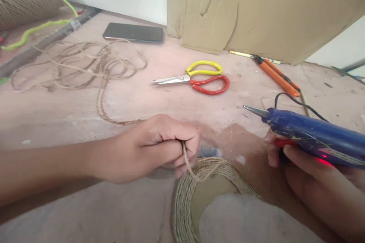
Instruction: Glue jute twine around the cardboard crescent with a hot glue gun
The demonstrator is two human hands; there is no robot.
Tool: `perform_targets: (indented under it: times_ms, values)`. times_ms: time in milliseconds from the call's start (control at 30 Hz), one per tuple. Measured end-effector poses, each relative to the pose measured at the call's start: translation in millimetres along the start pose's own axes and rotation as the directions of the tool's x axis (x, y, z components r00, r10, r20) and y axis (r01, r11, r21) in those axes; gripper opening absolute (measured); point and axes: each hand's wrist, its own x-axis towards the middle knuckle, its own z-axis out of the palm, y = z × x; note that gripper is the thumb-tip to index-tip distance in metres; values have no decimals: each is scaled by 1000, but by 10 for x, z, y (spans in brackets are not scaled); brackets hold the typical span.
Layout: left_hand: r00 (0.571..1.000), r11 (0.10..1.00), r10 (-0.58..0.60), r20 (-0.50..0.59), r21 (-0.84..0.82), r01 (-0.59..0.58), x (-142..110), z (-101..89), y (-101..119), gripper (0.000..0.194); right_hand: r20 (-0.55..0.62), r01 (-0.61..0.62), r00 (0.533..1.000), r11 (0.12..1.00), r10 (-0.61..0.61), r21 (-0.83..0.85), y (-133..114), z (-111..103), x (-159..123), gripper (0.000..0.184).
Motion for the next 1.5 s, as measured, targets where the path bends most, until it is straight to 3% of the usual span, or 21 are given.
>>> perform_targets:
  times_ms: [167,267,333,400,467,567,633,700,800,900,1067,1267,1333,1500]
  values:
    - [990,998,58,129,-6,-58,20,-55,22,51,25,-2,1000,1000,2,-7,25,-6,-8,25]
    - [976,971,150,160,163,-176,11,-33,-5,51,31,16,999,1000,-15,-10,58,-29,-24,22]
    - [965,869,228,129,419,-262,-14,11,-61,43,39,26,999,1000,-25,-11,88,-57,-36,20]
    - [936,682,345,65,668,-298,-43,49,-136,35,43,35,998,999,-34,-15,119,-91,-45,20]
    - [924,552,381,-38,811,-194,-63,53,-207,30,50,38,998,999,-37,-21,146,-117,-49,22]
    - [911,489,364,-194,872,-10,-66,-9,-255,30,61,35,998,999,-33,-28,159,-122,-44,23]
    - [889,461,406,-210,887,-1,-68,-66,-232,36,62,29,998,999,-27,-23,146,-101,-38,22]
    - [891,470,444,-98,872,-138,-80,-107,-177,38,51,22,998,1000,-21,-13,120,-70,-32,21]
    - [904,533,385,185,756,-381,-110,-114,-78,36,22,15,1000,1000,-16,14,82,-28,-22,21]
    - [909,539,264,324,732,-417,-119,-80,0,31,-7,8,1000,999,-8,47,86,-17,-17,20]
    - [904,442,203,376,789,-427,-102,-65,6,19,-26,11,1000,998,-9,67,145,-46,-29,16]
    - [859,402,299,416,761,-508,-98,-111,-161,15,12,57,998,996,-58,64,146,-46,-34,15]
    - [874,429,318,367,767,-478,-97,-120,-159,13,30,60,998,996,-62,61,155,-55,-40,16]
    - [929,613,267,256,699,-369,-165,-110,-43,9,92,76,992,995,-81,60,223,-117,-53,18]
